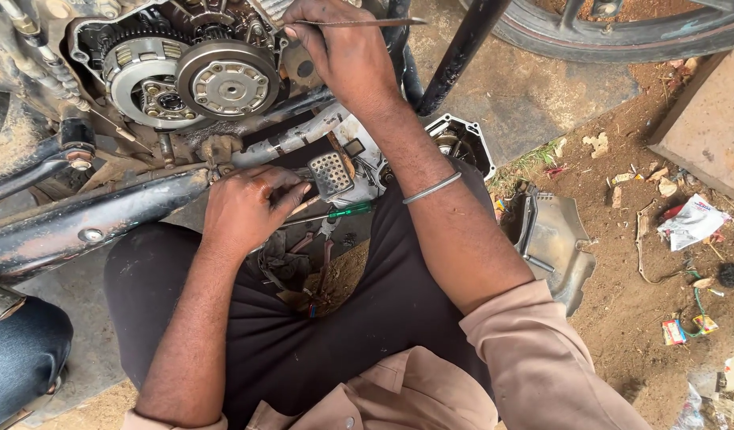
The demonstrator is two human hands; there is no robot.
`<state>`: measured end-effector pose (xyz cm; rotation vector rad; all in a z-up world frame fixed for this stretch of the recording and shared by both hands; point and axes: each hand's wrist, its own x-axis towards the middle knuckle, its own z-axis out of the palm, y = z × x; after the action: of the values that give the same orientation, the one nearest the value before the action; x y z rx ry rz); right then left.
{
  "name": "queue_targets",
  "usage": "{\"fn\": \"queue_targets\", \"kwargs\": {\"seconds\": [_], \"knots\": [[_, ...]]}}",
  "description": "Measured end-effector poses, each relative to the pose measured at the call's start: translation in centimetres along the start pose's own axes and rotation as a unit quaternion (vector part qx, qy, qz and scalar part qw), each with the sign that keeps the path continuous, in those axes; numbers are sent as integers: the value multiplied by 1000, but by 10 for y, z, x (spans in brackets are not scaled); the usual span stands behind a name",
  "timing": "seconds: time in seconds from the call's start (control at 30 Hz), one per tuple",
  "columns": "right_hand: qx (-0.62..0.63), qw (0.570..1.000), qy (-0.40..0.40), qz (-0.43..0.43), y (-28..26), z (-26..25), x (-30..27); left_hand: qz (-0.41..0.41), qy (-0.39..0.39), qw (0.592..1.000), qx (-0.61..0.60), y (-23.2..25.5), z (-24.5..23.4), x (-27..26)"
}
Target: Replacing or repairing internal engine and clutch components on a motorcycle.
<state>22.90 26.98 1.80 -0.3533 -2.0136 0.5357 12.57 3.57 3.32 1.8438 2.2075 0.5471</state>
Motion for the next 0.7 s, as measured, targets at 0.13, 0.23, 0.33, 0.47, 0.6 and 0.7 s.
{"fn": "queue_targets", "kwargs": {"seconds": [0.13,0.23,0.33,0.47,0.6,0.7], "knots": [[-15,1000,0,-13,0,6,0,1,-14,1000,10,1,-3,1],[-3,1000,2,-5,-6,6,0,4,-14,1000,12,-1,-1,1],[-33,999,1,-19,-9,8,0,7,-8,1000,1,-1,-1,0],[-27,1000,-11,-10,-4,18,-2,18,-3,1000,8,-1,-1,2],[-3,1000,-16,1,3,27,-5,20,1,1000,6,0,-1,0],[2,999,-36,40,14,33,-9,5,-15,1000,10,0,-1,2]]}}
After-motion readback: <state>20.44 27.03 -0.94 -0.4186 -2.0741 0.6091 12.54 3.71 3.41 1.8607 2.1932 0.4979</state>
